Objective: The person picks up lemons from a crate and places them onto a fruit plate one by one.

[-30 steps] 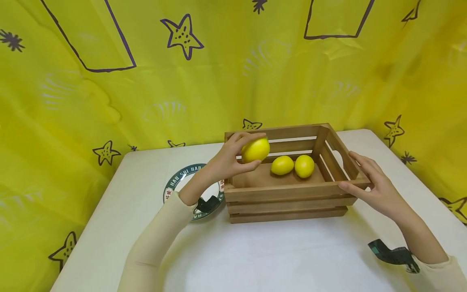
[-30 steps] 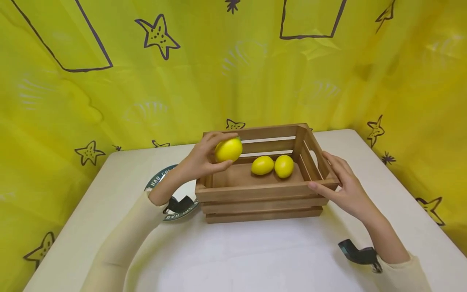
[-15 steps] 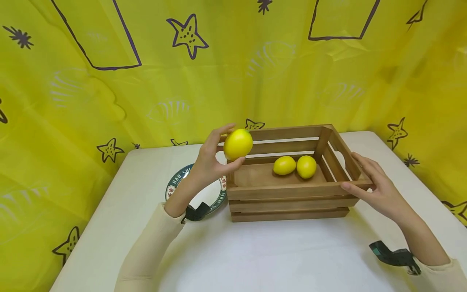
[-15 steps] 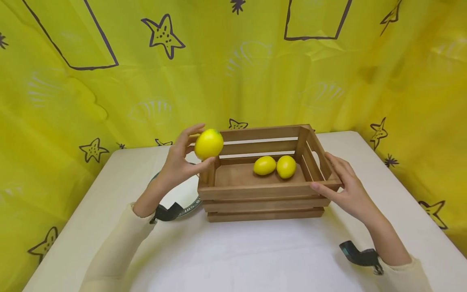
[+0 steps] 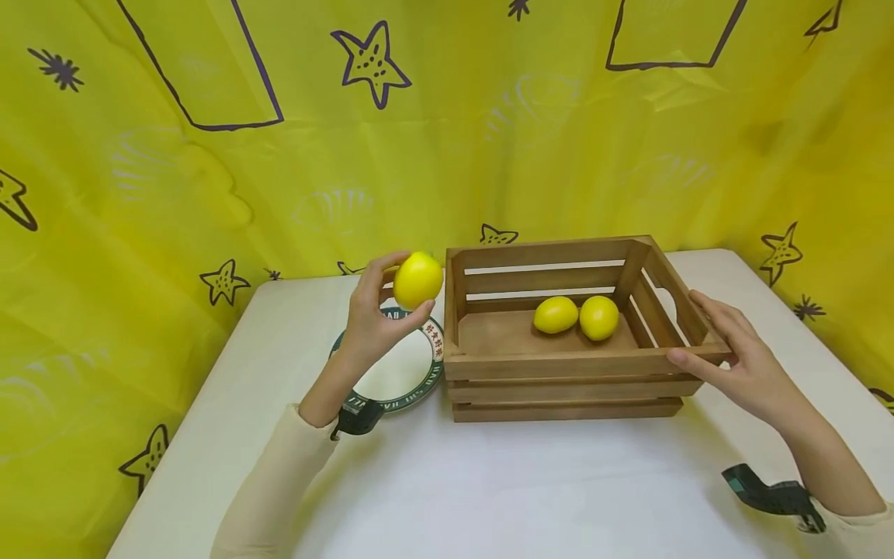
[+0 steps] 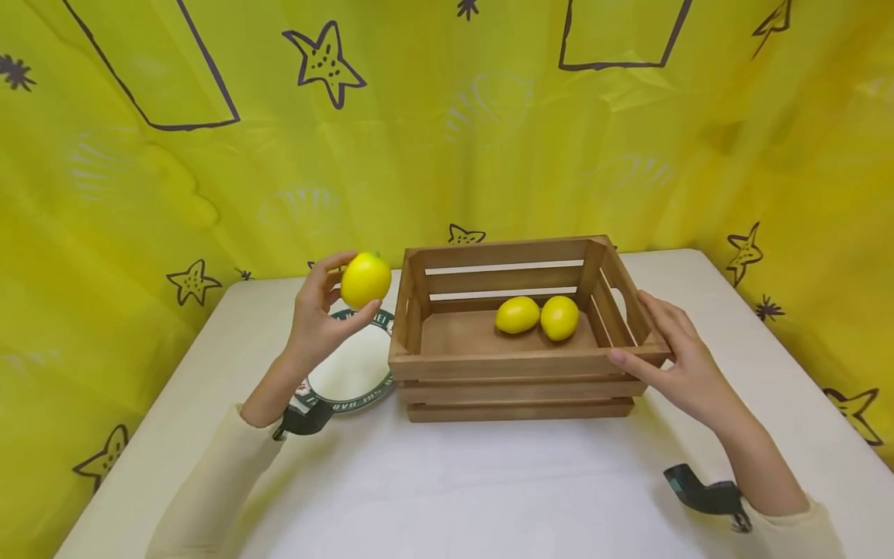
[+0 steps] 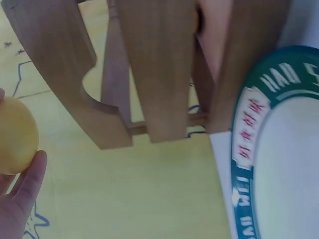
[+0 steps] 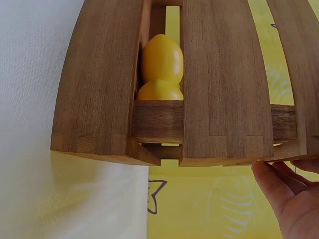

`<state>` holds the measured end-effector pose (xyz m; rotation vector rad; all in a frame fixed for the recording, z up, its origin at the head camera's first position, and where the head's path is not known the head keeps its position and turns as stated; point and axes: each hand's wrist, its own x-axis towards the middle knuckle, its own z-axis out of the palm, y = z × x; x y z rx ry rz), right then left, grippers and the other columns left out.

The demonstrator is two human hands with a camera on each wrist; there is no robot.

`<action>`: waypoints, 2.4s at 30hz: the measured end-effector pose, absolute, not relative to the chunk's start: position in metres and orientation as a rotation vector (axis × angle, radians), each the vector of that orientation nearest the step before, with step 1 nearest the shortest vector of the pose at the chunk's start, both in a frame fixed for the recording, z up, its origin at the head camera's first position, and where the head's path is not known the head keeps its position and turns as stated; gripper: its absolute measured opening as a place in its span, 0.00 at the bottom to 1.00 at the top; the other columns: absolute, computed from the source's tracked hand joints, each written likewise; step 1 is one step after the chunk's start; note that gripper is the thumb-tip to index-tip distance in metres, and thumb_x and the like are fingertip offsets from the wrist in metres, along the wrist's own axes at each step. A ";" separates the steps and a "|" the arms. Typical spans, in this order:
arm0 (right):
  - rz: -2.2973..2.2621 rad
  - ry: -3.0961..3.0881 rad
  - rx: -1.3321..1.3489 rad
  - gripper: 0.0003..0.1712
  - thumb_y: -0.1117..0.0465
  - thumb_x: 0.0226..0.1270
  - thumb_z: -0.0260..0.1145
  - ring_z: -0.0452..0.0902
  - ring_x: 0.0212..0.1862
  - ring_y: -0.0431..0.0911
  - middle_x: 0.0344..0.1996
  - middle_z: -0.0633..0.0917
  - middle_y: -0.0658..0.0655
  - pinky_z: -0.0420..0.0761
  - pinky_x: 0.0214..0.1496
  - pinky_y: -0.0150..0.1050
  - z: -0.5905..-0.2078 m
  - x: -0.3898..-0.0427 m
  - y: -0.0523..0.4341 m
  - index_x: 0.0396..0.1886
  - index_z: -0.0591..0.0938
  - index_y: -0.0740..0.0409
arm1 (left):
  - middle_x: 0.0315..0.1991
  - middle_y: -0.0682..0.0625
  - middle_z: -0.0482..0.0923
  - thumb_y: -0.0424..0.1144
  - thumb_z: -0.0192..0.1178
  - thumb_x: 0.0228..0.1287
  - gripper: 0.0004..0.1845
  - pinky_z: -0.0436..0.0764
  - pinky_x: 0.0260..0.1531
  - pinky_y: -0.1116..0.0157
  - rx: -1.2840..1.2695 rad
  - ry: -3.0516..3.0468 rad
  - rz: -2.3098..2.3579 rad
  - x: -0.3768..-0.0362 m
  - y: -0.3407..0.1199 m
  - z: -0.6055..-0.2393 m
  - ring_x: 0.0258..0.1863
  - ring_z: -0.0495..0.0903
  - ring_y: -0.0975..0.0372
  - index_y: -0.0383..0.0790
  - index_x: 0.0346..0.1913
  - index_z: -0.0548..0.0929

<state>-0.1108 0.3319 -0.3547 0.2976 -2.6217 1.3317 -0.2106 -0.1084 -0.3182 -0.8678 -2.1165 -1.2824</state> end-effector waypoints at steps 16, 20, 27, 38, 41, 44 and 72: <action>1.295 -2.598 0.314 0.49 0.69 0.66 0.64 0.46 0.70 0.33 0.70 0.55 0.55 0.50 0.58 0.11 -0.356 -0.110 0.333 0.79 0.49 0.45 | 0.57 0.39 0.73 0.30 0.74 0.49 0.36 0.83 0.45 0.59 -0.728 -2.292 -1.371 -0.207 -0.125 -0.362 0.48 0.80 0.49 0.33 0.63 0.71; 1.298 -2.592 0.319 0.49 0.69 0.66 0.64 0.48 0.66 0.27 0.68 0.56 0.50 0.49 0.59 0.11 -0.357 -0.110 0.332 0.79 0.49 0.45 | 0.58 0.38 0.73 0.30 0.73 0.50 0.35 0.83 0.46 0.58 -0.685 -2.350 -1.396 -0.205 -0.127 -0.375 0.49 0.79 0.47 0.32 0.62 0.72; 1.322 -2.583 0.334 0.49 0.70 0.66 0.64 0.48 0.66 0.28 0.66 0.56 0.42 0.51 0.57 0.10 -0.357 -0.111 0.332 0.79 0.50 0.46 | 0.57 0.38 0.74 0.31 0.72 0.51 0.33 0.84 0.43 0.55 -0.676 -2.485 -1.392 -0.199 -0.127 -0.390 0.49 0.79 0.46 0.34 0.61 0.73; 1.327 -2.589 0.336 0.49 0.70 0.66 0.63 0.45 0.68 0.29 0.71 0.53 0.56 0.49 0.59 0.11 -0.356 -0.111 0.332 0.79 0.48 0.46 | 0.58 0.40 0.75 0.34 0.73 0.51 0.33 0.83 0.47 0.56 -0.655 -2.735 -1.291 -0.194 -0.132 -0.403 0.52 0.77 0.50 0.34 0.61 0.73; 1.327 -2.585 0.337 0.49 0.71 0.66 0.63 0.45 0.68 0.29 0.71 0.54 0.55 0.49 0.59 0.11 -0.356 -0.111 0.332 0.79 0.49 0.46 | 0.58 0.40 0.75 0.34 0.73 0.51 0.33 0.82 0.48 0.55 -0.664 -2.786 -1.291 -0.194 -0.133 -0.404 0.50 0.78 0.50 0.34 0.61 0.73; 1.329 -2.584 0.336 0.49 0.71 0.66 0.63 0.45 0.68 0.29 0.71 0.54 0.54 0.49 0.59 0.11 -0.356 -0.110 0.332 0.79 0.49 0.45 | 0.59 0.40 0.74 0.34 0.73 0.52 0.33 0.82 0.47 0.56 -0.673 -2.819 -1.301 -0.195 -0.134 -0.404 0.48 0.79 0.49 0.35 0.62 0.73; 1.299 -2.600 0.333 0.49 0.70 0.67 0.63 0.47 0.66 0.27 0.70 0.55 0.50 0.49 0.59 0.12 -0.357 -0.110 0.333 0.79 0.49 0.45 | 0.61 0.35 0.73 0.32 0.70 0.56 0.35 0.76 0.57 0.48 -0.790 -2.660 -1.271 -0.196 -0.140 -0.396 0.59 0.75 0.45 0.30 0.66 0.69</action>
